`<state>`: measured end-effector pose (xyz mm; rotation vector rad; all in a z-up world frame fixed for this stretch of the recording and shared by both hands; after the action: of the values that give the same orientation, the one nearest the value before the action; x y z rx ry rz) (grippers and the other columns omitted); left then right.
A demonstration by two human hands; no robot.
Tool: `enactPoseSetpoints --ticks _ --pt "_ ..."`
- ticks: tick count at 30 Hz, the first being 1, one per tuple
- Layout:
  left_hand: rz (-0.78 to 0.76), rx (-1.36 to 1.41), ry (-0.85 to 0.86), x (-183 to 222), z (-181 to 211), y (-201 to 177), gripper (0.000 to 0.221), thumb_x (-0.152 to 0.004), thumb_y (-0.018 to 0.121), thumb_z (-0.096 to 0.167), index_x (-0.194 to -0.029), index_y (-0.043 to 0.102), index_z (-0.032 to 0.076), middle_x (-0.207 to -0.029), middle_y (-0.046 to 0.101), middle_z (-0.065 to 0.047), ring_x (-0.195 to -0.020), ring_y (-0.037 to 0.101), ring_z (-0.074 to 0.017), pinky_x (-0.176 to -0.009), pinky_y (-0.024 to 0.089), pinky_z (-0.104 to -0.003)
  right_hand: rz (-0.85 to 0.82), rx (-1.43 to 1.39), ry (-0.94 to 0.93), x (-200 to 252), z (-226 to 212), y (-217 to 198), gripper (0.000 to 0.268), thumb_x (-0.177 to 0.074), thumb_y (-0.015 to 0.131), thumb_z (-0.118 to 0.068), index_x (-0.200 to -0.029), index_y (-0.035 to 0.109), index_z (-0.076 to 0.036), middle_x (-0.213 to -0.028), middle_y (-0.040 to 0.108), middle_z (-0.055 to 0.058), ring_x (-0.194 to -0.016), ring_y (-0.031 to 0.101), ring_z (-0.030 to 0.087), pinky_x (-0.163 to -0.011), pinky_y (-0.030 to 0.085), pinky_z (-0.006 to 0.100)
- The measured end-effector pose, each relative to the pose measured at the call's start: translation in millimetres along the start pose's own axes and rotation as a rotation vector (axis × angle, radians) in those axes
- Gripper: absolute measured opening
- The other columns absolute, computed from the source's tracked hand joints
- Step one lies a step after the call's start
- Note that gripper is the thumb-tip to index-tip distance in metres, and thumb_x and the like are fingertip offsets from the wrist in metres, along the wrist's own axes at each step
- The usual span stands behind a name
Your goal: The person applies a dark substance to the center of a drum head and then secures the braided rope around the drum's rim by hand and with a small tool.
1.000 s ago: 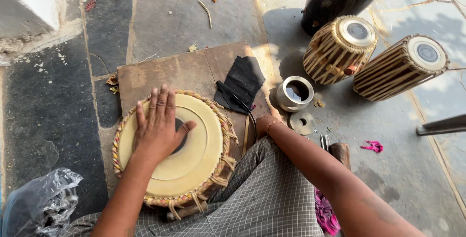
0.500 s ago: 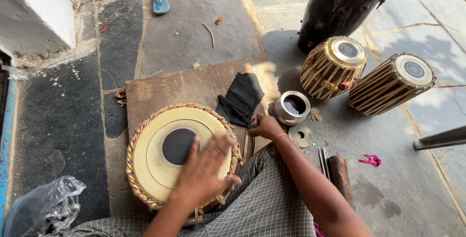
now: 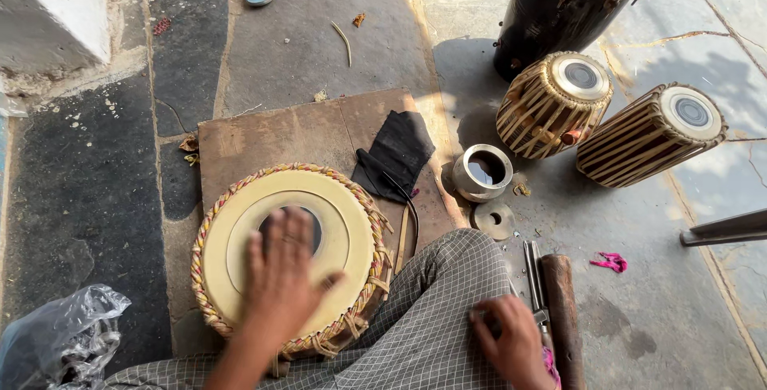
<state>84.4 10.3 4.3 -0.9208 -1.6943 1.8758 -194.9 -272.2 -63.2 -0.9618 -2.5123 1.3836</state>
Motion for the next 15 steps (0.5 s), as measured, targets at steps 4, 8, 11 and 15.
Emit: enactPoseSetpoints --ticks 4,8,11,15 --pt "0.067 -0.092 0.152 9 41 -16 0.102 -0.09 0.009 0.079 -0.16 0.001 0.006 -0.169 -0.001 -0.014 -0.153 -0.002 -0.031 -0.12 0.002 -0.058 0.262 0.103 -0.429 -11 -53 -14 0.012 -0.092 0.071 -0.014 -0.1 0.067 -0.008 -0.092 0.069 0.005 -0.081 0.065 0.016 -0.072 0.053 0.031" --pt "-0.493 -0.089 -0.183 5 -13 24 0.11 -0.089 0.009 0.084 -0.16 -0.008 0.002 -0.168 -0.01 -0.021 -0.153 -0.008 -0.0362 -0.12 -0.002 -0.054 0.189 -0.834 0.414 -97 -1 -11 0.026 -0.095 0.071 -0.018 -0.116 0.061 -0.005 -0.087 0.065 0.005 -0.067 0.053 0.015 -0.056 0.043 0.031" --pt "0.255 0.175 0.218 42 86 -39 0.106 -0.09 0.008 0.083 -0.157 -0.002 0.001 -0.164 -0.002 -0.018 -0.152 -0.002 -0.0335 -0.122 0.001 -0.058 0.035 -1.308 0.349 -110 -91 -6 0.026 -0.096 0.067 -0.019 -0.115 0.057 -0.005 -0.091 0.063 0.002 -0.078 0.062 0.015 -0.071 0.052 0.031" --pt "0.161 -0.121 -0.069 13 2 -8 0.104 -0.09 0.01 0.082 -0.157 -0.002 0.003 -0.165 -0.001 -0.018 -0.15 -0.002 -0.033 -0.117 -0.003 -0.055 -0.238 -1.771 -0.01 -84 -235 -56 0.022 -0.101 0.055 -0.017 -0.118 0.058 -0.003 -0.082 0.05 0.002 -0.081 0.05 0.016 -0.078 0.044 0.034"
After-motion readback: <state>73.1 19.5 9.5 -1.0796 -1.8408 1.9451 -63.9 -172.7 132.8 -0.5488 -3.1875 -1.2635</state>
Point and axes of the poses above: each hand's wrist, its own x-axis away from the middle knuckle, its own y-axis out of the palm, z = x × y, the point moved 10 cm from there along -x, towards the middle knuckle
